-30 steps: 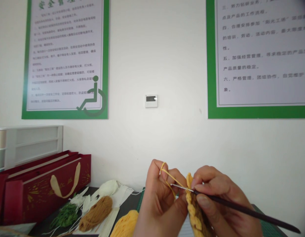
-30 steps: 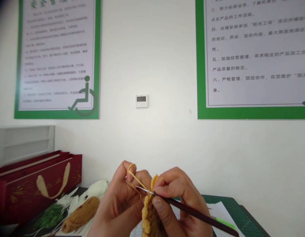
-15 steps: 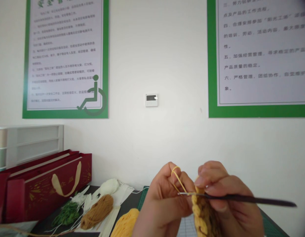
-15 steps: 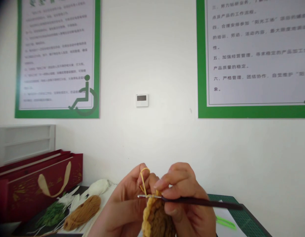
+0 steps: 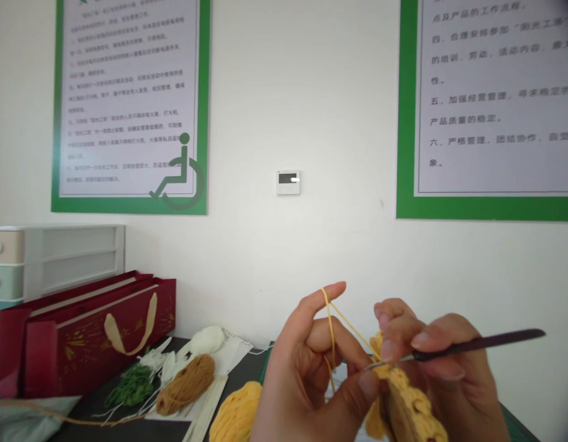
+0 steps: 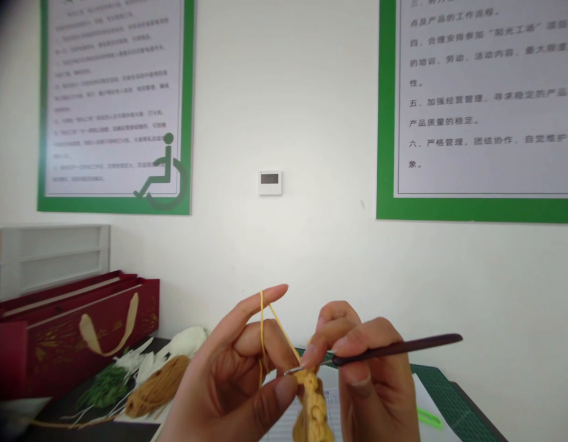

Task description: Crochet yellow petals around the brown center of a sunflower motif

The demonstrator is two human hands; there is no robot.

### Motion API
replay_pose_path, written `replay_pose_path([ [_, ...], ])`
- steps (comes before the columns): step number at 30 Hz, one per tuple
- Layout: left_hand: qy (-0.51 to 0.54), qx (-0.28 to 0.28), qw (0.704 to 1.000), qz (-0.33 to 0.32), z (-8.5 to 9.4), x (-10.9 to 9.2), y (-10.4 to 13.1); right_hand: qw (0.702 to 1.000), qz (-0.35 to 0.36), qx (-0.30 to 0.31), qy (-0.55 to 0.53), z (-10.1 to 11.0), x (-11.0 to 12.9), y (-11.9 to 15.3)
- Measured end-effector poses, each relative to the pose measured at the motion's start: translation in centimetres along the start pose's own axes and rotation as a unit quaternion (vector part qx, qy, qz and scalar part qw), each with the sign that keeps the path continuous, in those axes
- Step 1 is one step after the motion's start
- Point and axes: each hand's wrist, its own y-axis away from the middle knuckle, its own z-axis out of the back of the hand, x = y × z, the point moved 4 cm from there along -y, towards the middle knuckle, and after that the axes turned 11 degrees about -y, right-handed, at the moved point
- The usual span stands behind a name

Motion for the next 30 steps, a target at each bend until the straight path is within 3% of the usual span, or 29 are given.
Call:
replay_pose_path([
  [8,-0.013,-0.003,1.0,-0.014,0.1,-0.1,0.0,0.999,0.022,0.014,0.021,0.6,0.5,-0.1],
  [14,-0.023,-0.012,0.999,-0.023,0.3,-0.2,0.1,0.991,0.098,0.073,0.059,0.5,1.0,-0.6],
  [19,-0.03,-0.031,0.999,0.019,0.2,-0.4,0.0,0.979,0.154,0.091,0.098,0.5,1.1,-0.3],
  [23,-0.009,-0.03,0.997,0.07,0.1,0.5,-0.4,0.953,0.202,0.126,0.187,0.9,1.8,0.0],
  [26,0.006,-0.009,0.996,0.093,0.1,1.2,-0.8,0.922,0.196,0.195,0.271,1.3,2.1,0.4],
  [30,0.002,-0.001,0.997,0.071,0.1,1.5,-1.1,0.93,0.12,0.21,0.278,1.7,1.7,0.7],
])
